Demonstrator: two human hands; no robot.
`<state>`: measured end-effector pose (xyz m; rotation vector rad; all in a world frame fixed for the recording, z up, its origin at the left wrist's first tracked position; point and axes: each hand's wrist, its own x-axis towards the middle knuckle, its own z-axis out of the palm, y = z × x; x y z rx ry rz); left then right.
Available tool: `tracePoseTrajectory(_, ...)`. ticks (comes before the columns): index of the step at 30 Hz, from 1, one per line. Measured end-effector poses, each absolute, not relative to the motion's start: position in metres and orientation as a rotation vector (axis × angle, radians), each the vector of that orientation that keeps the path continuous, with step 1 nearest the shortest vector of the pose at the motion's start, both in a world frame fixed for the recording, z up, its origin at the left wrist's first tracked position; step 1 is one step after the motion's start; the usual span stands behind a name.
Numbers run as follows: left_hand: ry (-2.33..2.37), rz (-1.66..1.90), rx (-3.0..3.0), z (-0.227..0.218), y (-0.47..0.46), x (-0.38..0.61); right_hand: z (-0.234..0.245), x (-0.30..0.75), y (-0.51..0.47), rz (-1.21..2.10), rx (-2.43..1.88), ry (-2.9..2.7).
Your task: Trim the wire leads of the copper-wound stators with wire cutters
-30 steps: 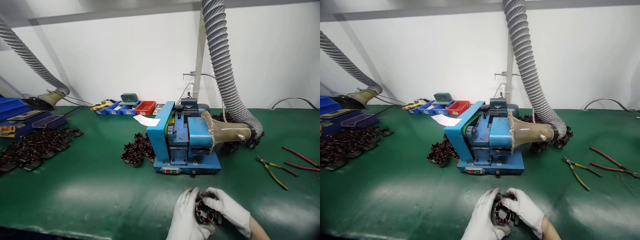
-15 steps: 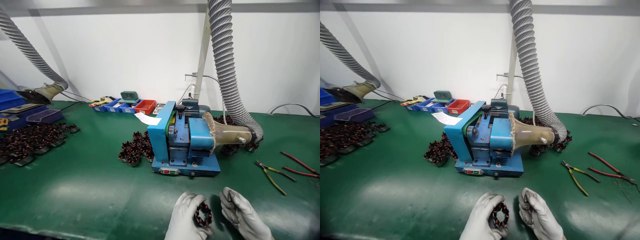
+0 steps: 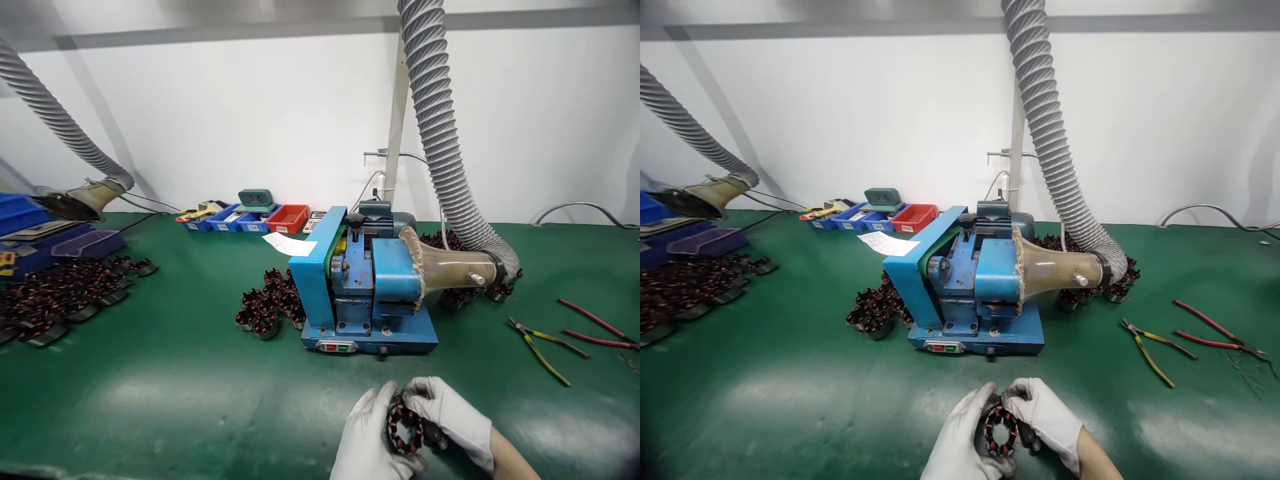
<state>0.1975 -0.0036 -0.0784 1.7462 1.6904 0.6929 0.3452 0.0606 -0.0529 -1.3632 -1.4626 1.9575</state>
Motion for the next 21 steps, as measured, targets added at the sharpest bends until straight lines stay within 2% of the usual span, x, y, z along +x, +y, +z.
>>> tracePoseTrajectory(6, 1.500, 1.036, 2.090, -0.081, -0.006, 0.194, -0.059, 0.363, 0.049, 2.075, -1.113, -1.282)
tracePoseTrajectory(11, 1.604, 1.088, 2.079, -0.087, -0.006, 0.196, -0.054, 0.368, 0.038, 1.863, -1.140, -1.016)
tracePoseTrajectory(16, 1.675, 1.118, 2.088, -0.087, -0.004, 0.201, -0.046, 0.370, 0.041, 1.796, -1.062, -1.591)
tracePoseTrajectory(21, 1.863, 1.234, 2.077, -0.084, -0.004, 0.205, -0.055, 0.374, 0.044, 1.820, -0.913, -1.603)
